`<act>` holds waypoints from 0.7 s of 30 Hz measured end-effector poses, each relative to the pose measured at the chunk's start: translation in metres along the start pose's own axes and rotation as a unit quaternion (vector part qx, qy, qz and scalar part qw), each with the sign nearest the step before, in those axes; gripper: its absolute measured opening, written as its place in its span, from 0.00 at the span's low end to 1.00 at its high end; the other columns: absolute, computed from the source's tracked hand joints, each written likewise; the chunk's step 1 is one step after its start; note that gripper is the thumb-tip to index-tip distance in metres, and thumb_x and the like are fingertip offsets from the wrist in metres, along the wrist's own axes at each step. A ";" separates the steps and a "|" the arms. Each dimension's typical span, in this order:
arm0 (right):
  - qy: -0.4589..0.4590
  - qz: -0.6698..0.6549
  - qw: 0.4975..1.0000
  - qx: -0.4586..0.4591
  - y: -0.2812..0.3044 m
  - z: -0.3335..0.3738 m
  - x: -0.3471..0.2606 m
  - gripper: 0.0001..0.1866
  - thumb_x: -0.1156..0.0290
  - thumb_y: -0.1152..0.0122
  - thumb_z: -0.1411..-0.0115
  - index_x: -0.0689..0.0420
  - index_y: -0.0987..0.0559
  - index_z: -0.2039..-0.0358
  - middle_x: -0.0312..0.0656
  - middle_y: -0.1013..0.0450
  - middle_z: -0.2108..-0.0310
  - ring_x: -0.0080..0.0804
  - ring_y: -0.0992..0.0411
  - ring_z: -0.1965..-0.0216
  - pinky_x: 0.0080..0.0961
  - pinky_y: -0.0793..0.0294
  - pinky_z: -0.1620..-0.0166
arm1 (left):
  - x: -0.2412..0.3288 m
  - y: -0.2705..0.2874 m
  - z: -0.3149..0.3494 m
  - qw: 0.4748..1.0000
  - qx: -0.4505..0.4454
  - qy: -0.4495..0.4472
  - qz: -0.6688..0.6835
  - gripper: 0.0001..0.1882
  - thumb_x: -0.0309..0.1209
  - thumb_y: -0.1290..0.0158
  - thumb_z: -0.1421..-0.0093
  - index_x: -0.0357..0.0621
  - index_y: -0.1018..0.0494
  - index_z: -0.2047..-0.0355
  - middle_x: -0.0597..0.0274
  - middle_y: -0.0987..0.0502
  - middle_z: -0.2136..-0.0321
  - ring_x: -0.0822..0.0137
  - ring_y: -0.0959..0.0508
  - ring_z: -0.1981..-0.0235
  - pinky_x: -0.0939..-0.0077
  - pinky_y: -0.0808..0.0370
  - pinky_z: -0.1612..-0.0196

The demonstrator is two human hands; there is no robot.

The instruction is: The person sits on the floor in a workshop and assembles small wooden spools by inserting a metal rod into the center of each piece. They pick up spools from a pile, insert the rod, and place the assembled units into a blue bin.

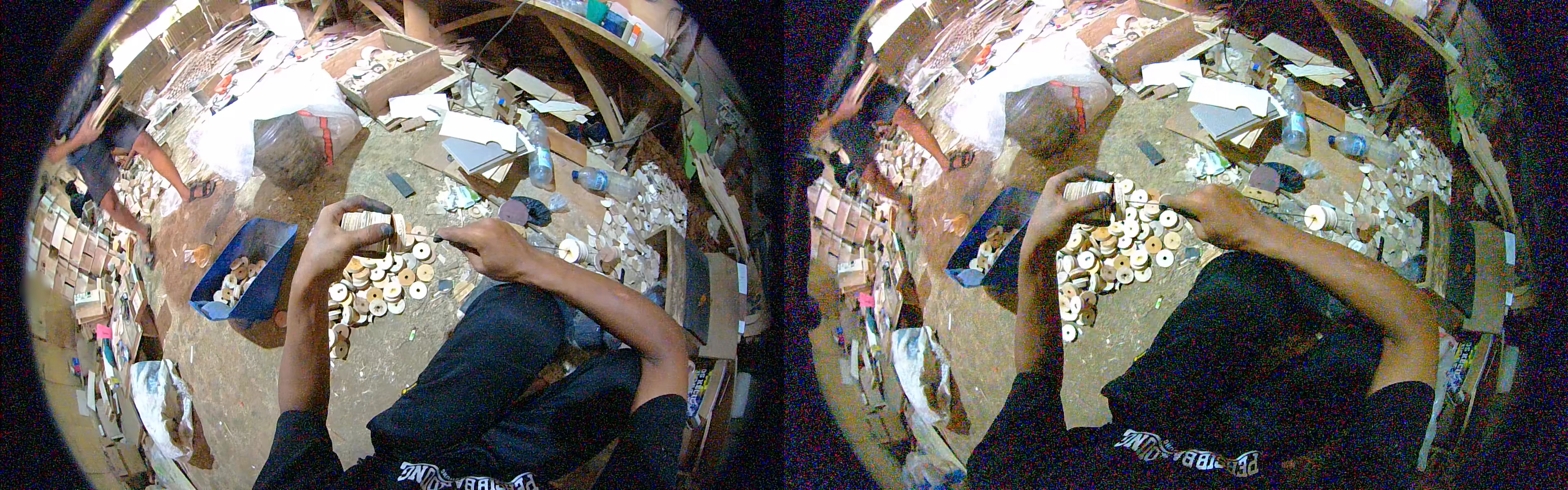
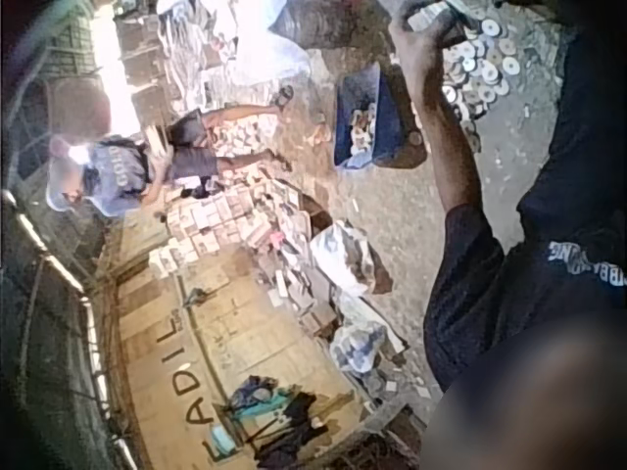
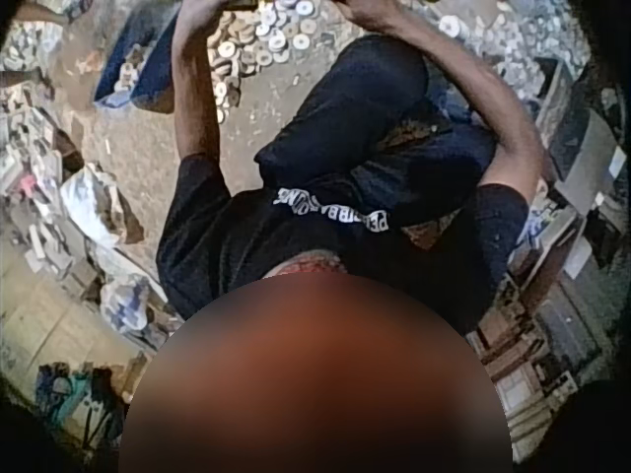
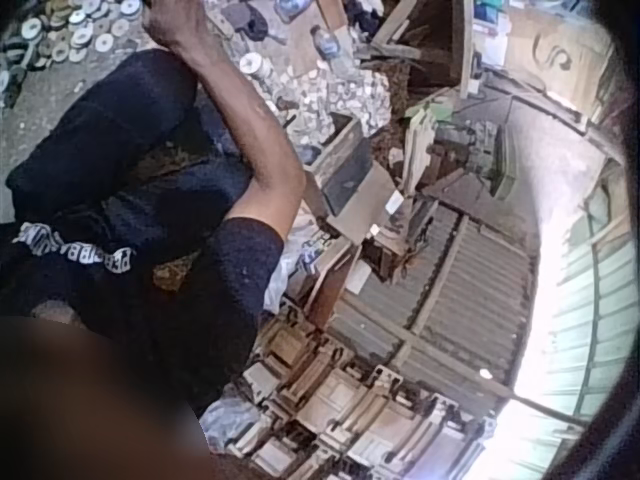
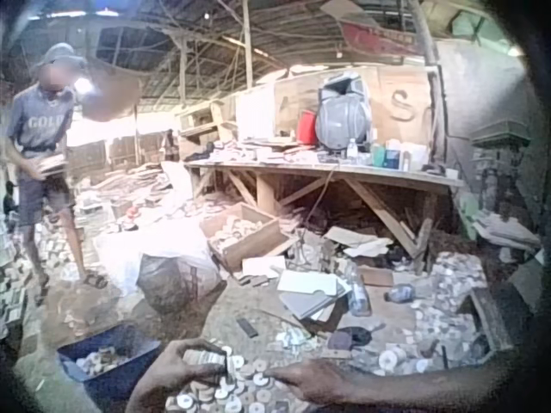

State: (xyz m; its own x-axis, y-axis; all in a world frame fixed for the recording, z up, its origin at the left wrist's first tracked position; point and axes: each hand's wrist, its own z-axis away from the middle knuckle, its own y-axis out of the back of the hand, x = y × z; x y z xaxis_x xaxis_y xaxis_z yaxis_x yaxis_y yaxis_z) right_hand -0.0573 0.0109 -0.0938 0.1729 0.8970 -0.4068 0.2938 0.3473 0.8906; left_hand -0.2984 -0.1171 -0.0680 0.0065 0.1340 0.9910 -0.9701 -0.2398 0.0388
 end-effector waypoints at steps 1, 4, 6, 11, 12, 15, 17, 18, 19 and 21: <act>0.005 -0.016 1.000 0.012 0.001 0.000 -0.001 0.19 0.78 0.44 0.49 0.58 0.23 0.54 0.55 0.24 0.70 0.51 0.24 0.69 0.40 0.26 0.66 | 0.001 0.000 0.000 1.000 -0.007 -0.010 0.019 0.14 0.25 0.39 0.50 0.36 0.25 0.62 0.58 0.21 0.71 0.71 0.21 0.72 0.77 0.21 0.70; 0.009 -0.041 0.998 0.037 0.002 0.000 -0.003 0.20 0.78 0.44 0.49 0.58 0.23 0.53 0.55 0.24 0.70 0.51 0.24 0.70 0.40 0.26 0.66 | 0.001 0.001 -0.002 0.997 -0.017 -0.020 0.074 0.15 0.25 0.40 0.48 0.36 0.26 0.60 0.58 0.22 0.71 0.70 0.21 0.73 0.76 0.21 0.70; -0.004 -0.032 0.999 0.037 0.001 0.000 -0.002 0.20 0.78 0.44 0.49 0.58 0.23 0.53 0.55 0.24 0.70 0.51 0.24 0.70 0.40 0.26 0.66 | 0.000 0.001 -0.003 0.992 -0.030 -0.028 0.117 0.15 0.25 0.40 0.47 0.35 0.27 0.59 0.59 0.22 0.70 0.70 0.21 0.73 0.76 0.21 0.70; -0.003 -0.018 0.999 0.043 -0.002 0.000 -0.001 0.20 0.79 0.44 0.49 0.58 0.23 0.53 0.55 0.24 0.70 0.50 0.24 0.70 0.40 0.26 0.66 | -0.004 0.003 -0.005 0.991 -0.024 -0.024 0.131 0.14 0.25 0.42 0.46 0.35 0.28 0.59 0.59 0.23 0.70 0.69 0.21 0.73 0.75 0.21 0.70; -0.010 -0.015 0.999 0.038 -0.003 0.000 -0.001 0.20 0.79 0.44 0.49 0.58 0.23 0.53 0.55 0.24 0.70 0.50 0.24 0.70 0.40 0.26 0.66 | -0.005 0.003 -0.005 0.989 -0.027 -0.027 0.141 0.13 0.25 0.42 0.45 0.36 0.28 0.59 0.59 0.23 0.70 0.70 0.21 0.73 0.75 0.21 0.70; 0.002 -0.034 0.998 0.059 -0.003 0.000 -0.002 0.20 0.79 0.44 0.49 0.58 0.23 0.53 0.55 0.24 0.70 0.50 0.24 0.70 0.40 0.25 0.66 | -0.006 0.004 -0.005 0.985 -0.035 -0.029 0.169 0.12 0.24 0.42 0.45 0.36 0.28 0.60 0.59 0.23 0.70 0.70 0.21 0.72 0.76 0.21 0.69; 0.008 -0.038 0.997 0.062 -0.003 0.000 -0.002 0.20 0.79 0.44 0.49 0.58 0.23 0.53 0.55 0.24 0.70 0.50 0.24 0.70 0.39 0.25 0.66 | -0.005 0.004 -0.004 0.983 -0.030 -0.029 0.176 0.12 0.23 0.43 0.45 0.36 0.28 0.61 0.59 0.23 0.70 0.70 0.21 0.72 0.76 0.21 0.69; 0.018 -0.042 0.997 0.069 -0.003 0.000 -0.002 0.20 0.79 0.44 0.49 0.58 0.23 0.53 0.55 0.24 0.70 0.50 0.24 0.70 0.39 0.25 0.66 | -0.005 0.004 -0.004 0.984 -0.023 -0.030 0.175 0.12 0.23 0.43 0.45 0.36 0.28 0.61 0.59 0.23 0.70 0.70 0.21 0.72 0.76 0.20 0.69; 0.007 -0.036 0.998 0.056 -0.003 -0.001 -0.002 0.19 0.79 0.44 0.48 0.58 0.23 0.53 0.54 0.24 0.70 0.50 0.24 0.70 0.39 0.25 0.66 | -0.004 0.004 -0.003 0.984 -0.014 -0.030 0.174 0.11 0.23 0.43 0.45 0.36 0.28 0.61 0.59 0.23 0.70 0.70 0.21 0.72 0.76 0.20 0.68; -0.004 -0.029 0.999 0.043 -0.004 -0.002 -0.002 0.19 0.79 0.44 0.48 0.57 0.23 0.54 0.54 0.24 0.70 0.49 0.24 0.70 0.39 0.25 0.66 | -0.002 0.003 -0.003 0.984 -0.017 -0.030 0.176 0.12 0.22 0.43 0.45 0.36 0.28 0.61 0.59 0.23 0.70 0.70 0.21 0.72 0.76 0.20 0.68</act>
State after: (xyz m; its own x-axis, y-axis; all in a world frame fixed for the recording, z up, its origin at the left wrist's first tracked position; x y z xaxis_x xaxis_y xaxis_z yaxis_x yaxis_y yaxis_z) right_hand -0.0606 0.0078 -0.0964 0.1597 0.8739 -0.4591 0.3823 0.3740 0.8449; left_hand -0.3024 -0.1152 -0.0707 -0.3178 -0.0089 0.9481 -0.9223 -0.2289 -0.3113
